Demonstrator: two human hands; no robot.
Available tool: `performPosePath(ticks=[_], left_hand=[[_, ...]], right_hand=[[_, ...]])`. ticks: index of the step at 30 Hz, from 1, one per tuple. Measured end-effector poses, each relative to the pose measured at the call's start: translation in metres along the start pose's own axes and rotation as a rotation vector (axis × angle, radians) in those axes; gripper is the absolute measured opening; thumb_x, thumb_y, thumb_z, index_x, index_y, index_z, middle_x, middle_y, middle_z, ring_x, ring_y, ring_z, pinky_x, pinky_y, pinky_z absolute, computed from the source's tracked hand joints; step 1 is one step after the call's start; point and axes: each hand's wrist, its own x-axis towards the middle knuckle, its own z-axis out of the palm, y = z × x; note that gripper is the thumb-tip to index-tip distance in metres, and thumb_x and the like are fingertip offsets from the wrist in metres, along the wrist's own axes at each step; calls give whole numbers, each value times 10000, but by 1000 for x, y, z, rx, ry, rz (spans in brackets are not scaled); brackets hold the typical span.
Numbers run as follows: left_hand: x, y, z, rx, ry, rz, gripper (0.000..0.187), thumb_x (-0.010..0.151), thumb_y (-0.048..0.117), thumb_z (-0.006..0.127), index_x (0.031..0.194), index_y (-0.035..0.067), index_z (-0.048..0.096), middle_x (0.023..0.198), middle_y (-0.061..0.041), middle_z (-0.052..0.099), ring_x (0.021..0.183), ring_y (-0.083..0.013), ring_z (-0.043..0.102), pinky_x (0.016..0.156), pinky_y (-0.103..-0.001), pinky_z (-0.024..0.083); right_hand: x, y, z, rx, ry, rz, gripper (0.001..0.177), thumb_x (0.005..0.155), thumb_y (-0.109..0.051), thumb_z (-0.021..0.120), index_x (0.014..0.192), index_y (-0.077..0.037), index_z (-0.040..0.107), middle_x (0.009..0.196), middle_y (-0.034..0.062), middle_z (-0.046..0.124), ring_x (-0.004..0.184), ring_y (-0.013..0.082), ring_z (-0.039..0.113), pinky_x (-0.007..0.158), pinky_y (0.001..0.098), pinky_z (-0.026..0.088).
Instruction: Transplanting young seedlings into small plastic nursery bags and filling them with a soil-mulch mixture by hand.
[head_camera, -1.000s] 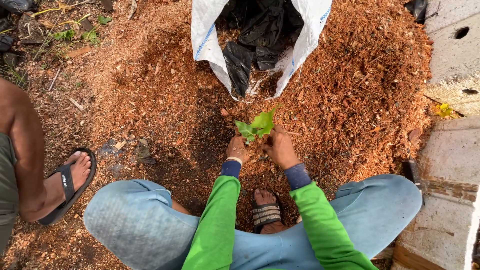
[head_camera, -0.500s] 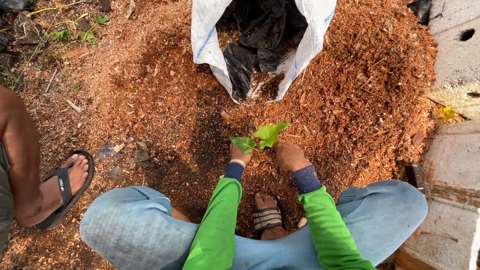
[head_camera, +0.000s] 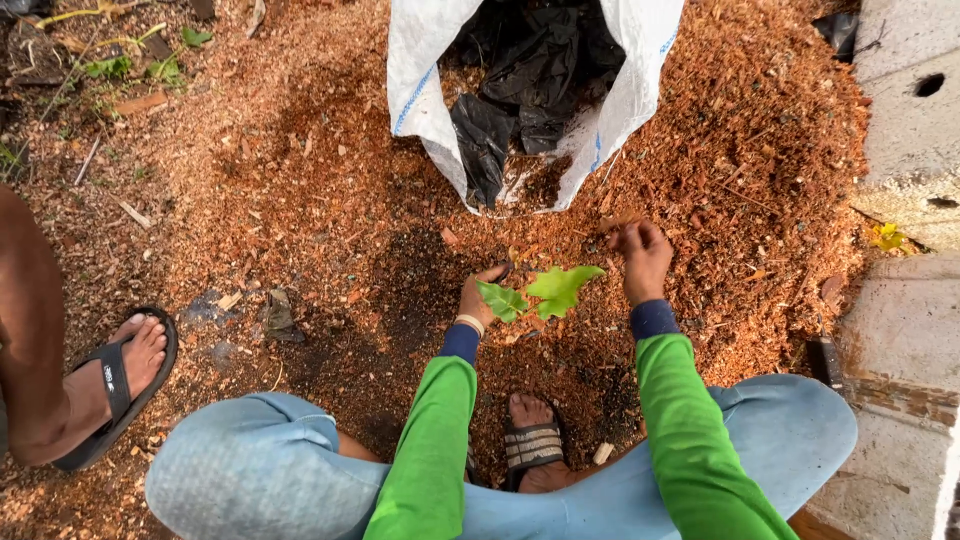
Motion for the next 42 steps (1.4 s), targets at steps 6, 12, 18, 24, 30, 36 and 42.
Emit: performPosePath(ticks=[6, 12, 18, 24, 30, 36, 42], left_hand=[[27, -10, -27, 606, -79, 123, 785, 929, 19, 678, 1596, 50, 263, 1385, -174, 509, 1177, -237, 545, 1034, -374, 497], [80, -40, -46, 70, 23, 92, 579, 934, 254, 703, 1433, 3, 552, 1404, -275, 528, 1321, -420, 468, 1088, -549, 363], [127, -57, -69, -227, -279, 140, 681, 1054, 164, 602, 1642, 58, 277, 1590, -313, 332, 1425, -490, 341, 1193, -479, 297], [28, -22, -33, -286, -149, 40, 709, 1097, 43, 471, 1662, 1, 45, 1693, -235, 151, 1548, -377, 199, 1282, -406, 224], [8, -53, -60, 607, -17, 233, 985, 887, 550, 835, 1651, 222, 307, 1706, -154, 139, 1579, -334, -64, 1274, -538, 60], [-56, -33, -30, 495, -104, 437, 1008, 968, 436, 702, 1678, 148, 47, 1711, -209, 66, 1575, -397, 25, 1274, -564, 114], [-57, -10, -30, 926, 21, 779, 832, 883, 480, 757, 1523, 158, 335, 1534, -164, 372, 1344, -447, 489, 1060, -630, 482]], right_hand=[[24, 25, 25, -1164, -219, -144, 581, 1017, -289, 654, 1553, -289, 431, 1588, 147, 331, 1447, 430, 346, 1112, 691, 410], [18, 92, 28, -647, -495, -66, 546, 864, -197, 646, 1409, -209, 614, 1345, 179, 639, 1275, 426, 584, 1042, 585, 498], [-58, -63, 30, -813, -1035, -69, 442, 908, -205, 657, 1289, 16, 633, 1294, 338, 631, 1311, 518, 535, 1153, 653, 369], [-67, 55, 71, -1075, -689, -376, 528, 938, -294, 612, 1420, -82, 569, 1435, 243, 556, 1357, 445, 489, 1154, 672, 334], [-76, 50, 53, -1564, -727, -84, 555, 1037, -225, 340, 1588, -157, 343, 1671, 112, 278, 1550, 423, 142, 1100, 695, 374], [-43, 104, 24, -713, -233, -270, 192, 838, -39, 686, 1017, -40, 755, 974, 124, 777, 985, 338, 739, 859, 463, 611], [-49, 124, 34, -988, -429, 85, 700, 808, -127, 717, 1468, -203, 497, 1355, 188, 544, 1260, 412, 619, 1066, 439, 572]])
